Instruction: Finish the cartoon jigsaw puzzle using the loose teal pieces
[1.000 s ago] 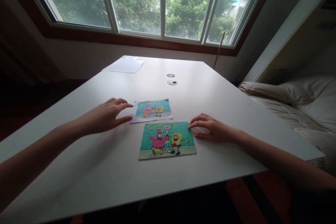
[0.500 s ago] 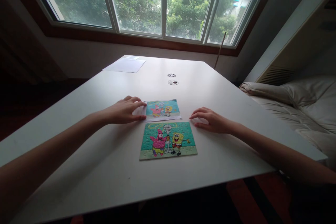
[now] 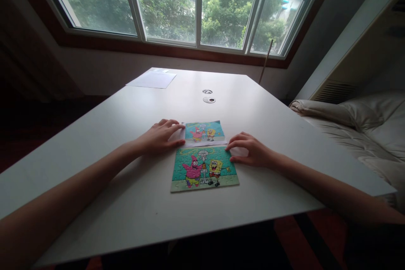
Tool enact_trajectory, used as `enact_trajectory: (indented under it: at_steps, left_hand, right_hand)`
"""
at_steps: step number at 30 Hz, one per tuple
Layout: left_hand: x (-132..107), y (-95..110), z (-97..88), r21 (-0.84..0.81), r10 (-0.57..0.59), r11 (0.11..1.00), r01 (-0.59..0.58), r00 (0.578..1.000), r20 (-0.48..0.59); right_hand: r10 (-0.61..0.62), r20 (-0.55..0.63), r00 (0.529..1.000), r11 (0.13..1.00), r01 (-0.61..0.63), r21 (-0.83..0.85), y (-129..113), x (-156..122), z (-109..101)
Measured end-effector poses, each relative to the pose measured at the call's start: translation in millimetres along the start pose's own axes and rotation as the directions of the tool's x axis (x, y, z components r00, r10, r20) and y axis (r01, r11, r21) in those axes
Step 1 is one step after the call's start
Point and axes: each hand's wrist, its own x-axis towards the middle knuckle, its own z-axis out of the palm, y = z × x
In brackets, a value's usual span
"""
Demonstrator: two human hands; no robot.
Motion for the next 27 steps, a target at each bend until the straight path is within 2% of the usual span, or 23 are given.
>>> enact_trajectory:
  at_steps: [7, 11, 15, 27]
  left_hand:
    - [-6, -4, 9.8, 0.017, 0.000, 1.000, 0.001, 0.997, -0.072]
    - [-6, -3, 8.7, 0.029, 0.001, 1.000, 0.001, 0.998, -0.064]
    - [-6, -2, 7.1, 0.040, -0.005, 0.999, 0.007, 0.998, -0.055]
    - [-5, -4, 8.8, 0.062, 0.011, 0.998, -0.008, 0.998, -0.062]
  right_hand:
    - [0.027, -0.007, 1.000, 1.000, -0.027, 0.004, 8, -2, 0]
    - [0.104, -0.011, 0.995, 0.990, -0.104, -0.090, 13, -3, 4]
    - [0.137, 0.050, 0.989, 0.977, -0.126, -0.172, 12, -1, 5]
    - [0.150, 0.054, 0.987, 0.973, -0.138, -0.186, 13, -2, 6]
